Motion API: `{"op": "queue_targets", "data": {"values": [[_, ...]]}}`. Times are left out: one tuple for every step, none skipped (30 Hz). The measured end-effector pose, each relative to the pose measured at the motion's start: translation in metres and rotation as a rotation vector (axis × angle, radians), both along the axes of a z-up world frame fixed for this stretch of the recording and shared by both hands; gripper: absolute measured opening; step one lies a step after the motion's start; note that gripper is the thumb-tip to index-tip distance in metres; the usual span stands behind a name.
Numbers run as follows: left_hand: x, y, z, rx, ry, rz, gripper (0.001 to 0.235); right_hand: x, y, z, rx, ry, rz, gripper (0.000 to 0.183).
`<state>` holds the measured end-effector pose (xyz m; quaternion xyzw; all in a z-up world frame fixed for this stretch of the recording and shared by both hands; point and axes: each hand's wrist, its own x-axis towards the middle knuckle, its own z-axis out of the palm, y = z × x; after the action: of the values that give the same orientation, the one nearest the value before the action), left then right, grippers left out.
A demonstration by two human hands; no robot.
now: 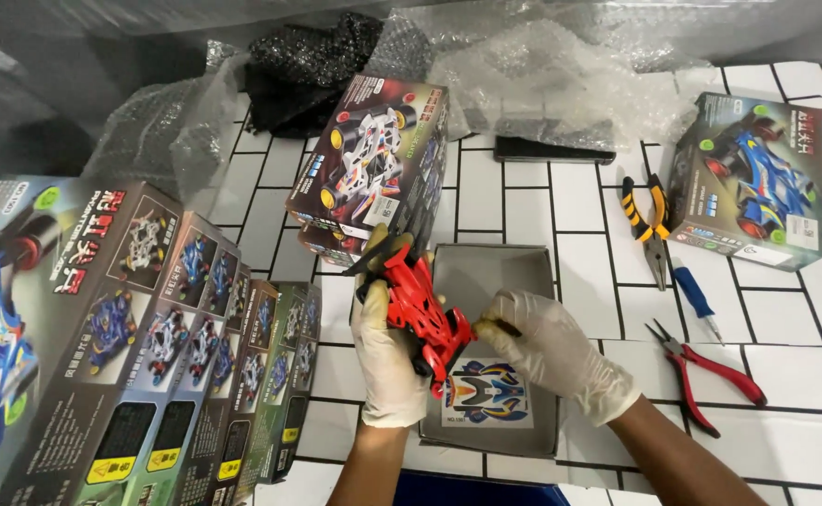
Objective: Assembling a plastic toy car by fitting internal components like the motor and gears into the chassis.
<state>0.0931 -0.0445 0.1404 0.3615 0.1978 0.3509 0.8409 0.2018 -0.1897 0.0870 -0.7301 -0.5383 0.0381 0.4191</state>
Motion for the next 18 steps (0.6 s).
{"op": "queue_targets", "data": {"values": [[0.002, -0.001, -0.004, -0.002, -0.003, -0.002, 0.057, 0.0, 0.001, -0.001, -0.002, -0.003, -0.002, 0.031], [0.003, -0.001, -0.009, 0.019, 0.013, -0.006, 0.061, 0.0, 0.002, -0.002, 0.072, -0.04, 0.026, 0.03], [0.004, -0.001, -0.013, 0.039, 0.03, -0.007, 0.065, -0.001, 0.004, -0.003, 0.147, -0.076, 0.058, 0.029], [0.005, -0.002, -0.01, 0.038, 0.029, -0.006, 0.065, -0.001, 0.003, -0.004, 0.145, -0.077, 0.059, 0.029], [0.005, -0.003, -0.007, -0.006, 0.05, 0.003, 0.063, -0.002, 0.003, -0.004, 0.139, -0.09, 0.051, 0.022], [0.006, -0.004, -0.004, -0.05, 0.071, 0.011, 0.062, -0.002, 0.004, -0.005, 0.132, -0.102, 0.042, 0.015], [0.007, -0.006, 0.003, -0.051, 0.07, 0.015, 0.062, -0.002, 0.005, -0.012, 0.131, -0.102, 0.047, 0.015], [0.008, -0.007, 0.01, -0.069, 0.099, 0.037, 0.044, -0.002, 0.006, -0.02, 0.121, -0.148, -0.053, 0.012], [0.009, -0.008, 0.017, -0.086, 0.127, 0.059, 0.027, -0.001, 0.008, -0.028, 0.112, -0.195, -0.154, 0.012], [0.01, -0.01, 0.018, -0.086, 0.126, 0.064, 0.027, -0.001, 0.008, -0.026, 0.113, -0.195, -0.149, 0.012], [0.011, -0.011, 0.018, -0.047, 0.167, 0.053, 0.028, -0.001, 0.009, -0.024, 0.14, -0.267, -0.123, 0.008], [0.011, -0.012, 0.018, -0.008, 0.208, 0.043, 0.03, -0.001, 0.01, -0.023, 0.167, -0.339, -0.097, 0.005], [0.014, -0.01, 0.01, -0.008, 0.207, 0.045, 0.03, -0.001, 0.009, -0.022, 0.167, -0.339, -0.095, 0.005], [0.016, -0.008, 0.003, -0.016, 0.226, 0.039, 0.026, -0.002, 0.009, -0.022, 0.168, -0.36, -0.087, 0.005], [0.019, -0.006, -0.004, -0.024, 0.244, 0.033, 0.022, -0.002, 0.009, -0.021, 0.168, -0.381, -0.08, 0.005], [0.021, -0.005, -0.002, -0.025, 0.242, 0.033, 0.022, -0.002, 0.009, -0.02, 0.168, -0.382, -0.08, 0.005], [0.023, -0.003, 0.0, -0.023, 0.297, 0.028, 0.02, -0.002, 0.009, -0.019, 0.187, -0.388, -0.079, 0.005], [0.024, -0.002, 0.002, -0.021, 0.352, 0.024, 0.018, -0.002, 0.008, -0.019, 0.207, -0.393, -0.079, 0.006]]}}
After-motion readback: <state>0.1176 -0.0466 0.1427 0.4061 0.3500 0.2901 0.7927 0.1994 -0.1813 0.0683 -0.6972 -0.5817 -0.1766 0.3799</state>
